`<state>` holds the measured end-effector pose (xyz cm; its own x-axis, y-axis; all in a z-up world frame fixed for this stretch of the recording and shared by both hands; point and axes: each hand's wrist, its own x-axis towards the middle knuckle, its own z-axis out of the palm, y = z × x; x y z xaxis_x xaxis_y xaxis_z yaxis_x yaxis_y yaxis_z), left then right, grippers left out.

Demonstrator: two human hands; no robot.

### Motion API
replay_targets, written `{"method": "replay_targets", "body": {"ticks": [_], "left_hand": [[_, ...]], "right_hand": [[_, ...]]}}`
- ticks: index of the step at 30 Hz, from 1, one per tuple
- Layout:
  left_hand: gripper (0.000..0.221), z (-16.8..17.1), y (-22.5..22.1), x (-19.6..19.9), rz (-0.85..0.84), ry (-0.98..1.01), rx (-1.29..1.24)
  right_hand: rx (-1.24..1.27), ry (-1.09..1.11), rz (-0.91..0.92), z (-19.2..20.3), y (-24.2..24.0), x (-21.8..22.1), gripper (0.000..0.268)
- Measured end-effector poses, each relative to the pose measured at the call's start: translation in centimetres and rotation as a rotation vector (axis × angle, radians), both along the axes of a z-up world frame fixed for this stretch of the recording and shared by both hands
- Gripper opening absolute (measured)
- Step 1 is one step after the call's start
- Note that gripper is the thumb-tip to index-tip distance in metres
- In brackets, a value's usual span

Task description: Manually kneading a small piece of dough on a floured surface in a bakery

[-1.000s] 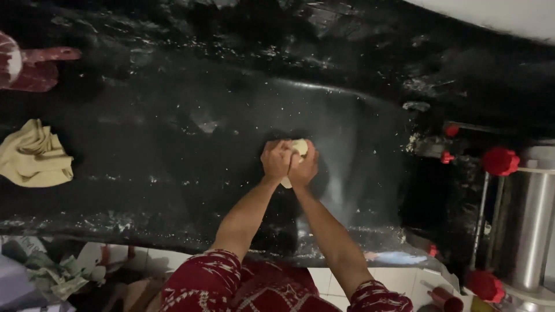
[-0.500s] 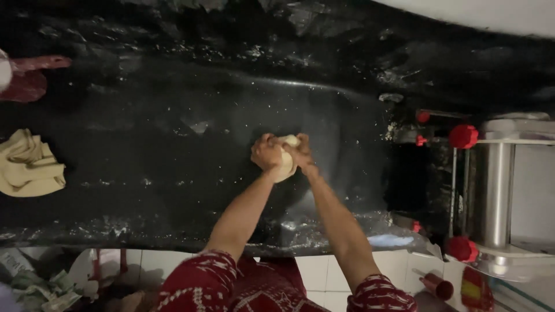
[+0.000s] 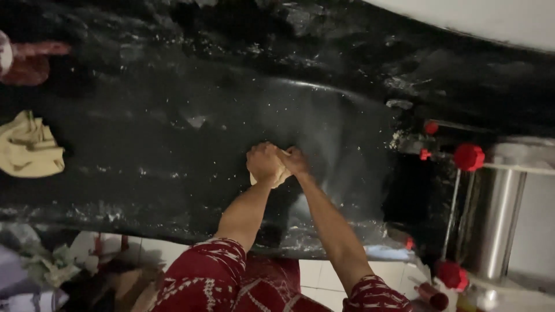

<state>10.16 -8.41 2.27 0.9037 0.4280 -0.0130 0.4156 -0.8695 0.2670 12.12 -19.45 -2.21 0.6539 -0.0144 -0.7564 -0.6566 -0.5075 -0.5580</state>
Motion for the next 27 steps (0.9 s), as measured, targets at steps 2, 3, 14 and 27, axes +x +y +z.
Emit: {"method": "replay_targets", "body": {"ticks": [2,3,14,27], "left_hand": [[0.033,-1.7,0.0,0.2,-0.005,-0.038,0.055],[0.034,-2.4,-0.1,-0.2,-0.039,-0.061,0.095],[0.045,-5.7,1.7,1.3,0.054,-0.181,-0.027],[0.05,-5.0,-1.6,4.0,0.11,-0.23,0.184]], "right_hand": [[0.009,-0.027,0.008,-0.6,0.2,0.2,0.078],[0.002,-0.039,-0.013,-0.8,0.2,-0.4,0.079],[0.101,-0.138,-0.021,2.7,-1.4,-2.6,0.052],[0.006,-0.405,-0.193,2.7,-1.8,-11.7,0.039]]}}
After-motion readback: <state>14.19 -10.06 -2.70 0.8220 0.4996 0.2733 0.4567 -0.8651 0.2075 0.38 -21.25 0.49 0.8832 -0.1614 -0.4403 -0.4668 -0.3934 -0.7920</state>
